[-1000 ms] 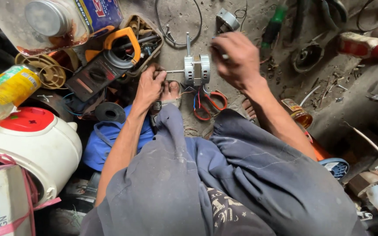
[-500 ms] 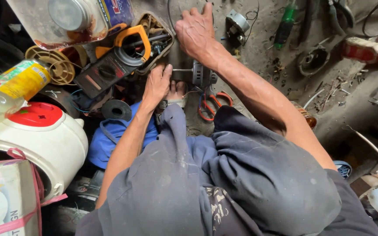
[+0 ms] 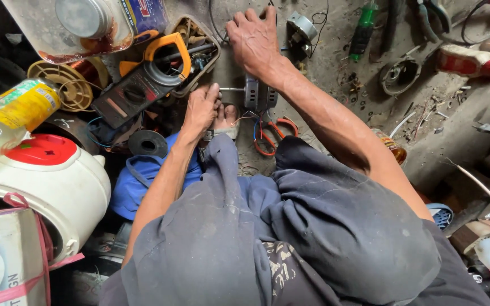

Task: Repairing a small electric motor by aligning the housing and securing it with screws using a screwdriver.

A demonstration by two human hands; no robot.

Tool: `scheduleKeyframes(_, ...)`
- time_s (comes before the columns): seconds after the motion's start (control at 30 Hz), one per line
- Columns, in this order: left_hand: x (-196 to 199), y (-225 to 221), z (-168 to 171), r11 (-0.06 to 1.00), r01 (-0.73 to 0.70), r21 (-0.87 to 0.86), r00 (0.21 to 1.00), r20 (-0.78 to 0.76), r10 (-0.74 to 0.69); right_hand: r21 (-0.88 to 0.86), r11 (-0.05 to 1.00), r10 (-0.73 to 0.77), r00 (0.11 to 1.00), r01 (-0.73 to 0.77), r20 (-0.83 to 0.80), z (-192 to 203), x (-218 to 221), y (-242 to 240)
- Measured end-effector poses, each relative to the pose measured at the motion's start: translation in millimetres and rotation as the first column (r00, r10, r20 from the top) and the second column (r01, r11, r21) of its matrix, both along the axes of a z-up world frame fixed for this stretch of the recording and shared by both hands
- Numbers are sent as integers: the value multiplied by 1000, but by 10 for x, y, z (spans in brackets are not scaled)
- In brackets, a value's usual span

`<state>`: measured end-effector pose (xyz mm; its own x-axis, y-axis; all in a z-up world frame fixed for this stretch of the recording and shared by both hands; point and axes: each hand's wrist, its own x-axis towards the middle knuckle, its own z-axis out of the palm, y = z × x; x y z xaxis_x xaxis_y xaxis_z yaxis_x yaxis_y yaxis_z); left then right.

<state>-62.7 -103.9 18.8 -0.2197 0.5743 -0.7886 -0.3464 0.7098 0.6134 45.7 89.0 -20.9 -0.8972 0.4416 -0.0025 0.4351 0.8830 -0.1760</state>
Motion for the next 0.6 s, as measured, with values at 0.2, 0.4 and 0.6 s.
scheduleKeyframes(0.2, -3, -31, -80, 960, 276, 44, 906, -346, -244, -340, 939, -160, 935, 45, -318, 664, 83, 152)
scheduleKeyframes(0.4, 48, -29, -190, 995, 92, -36, 976, -195, -97, -775, 632, -385, 877, 22, -289, 1146, 688, 121)
scheduleKeyframes(0.6, 40, 0, -283, 952, 259, 162, 914, -360, -188, -867, 459, -538, 838, 195, -97, 1252, 1058, -190)
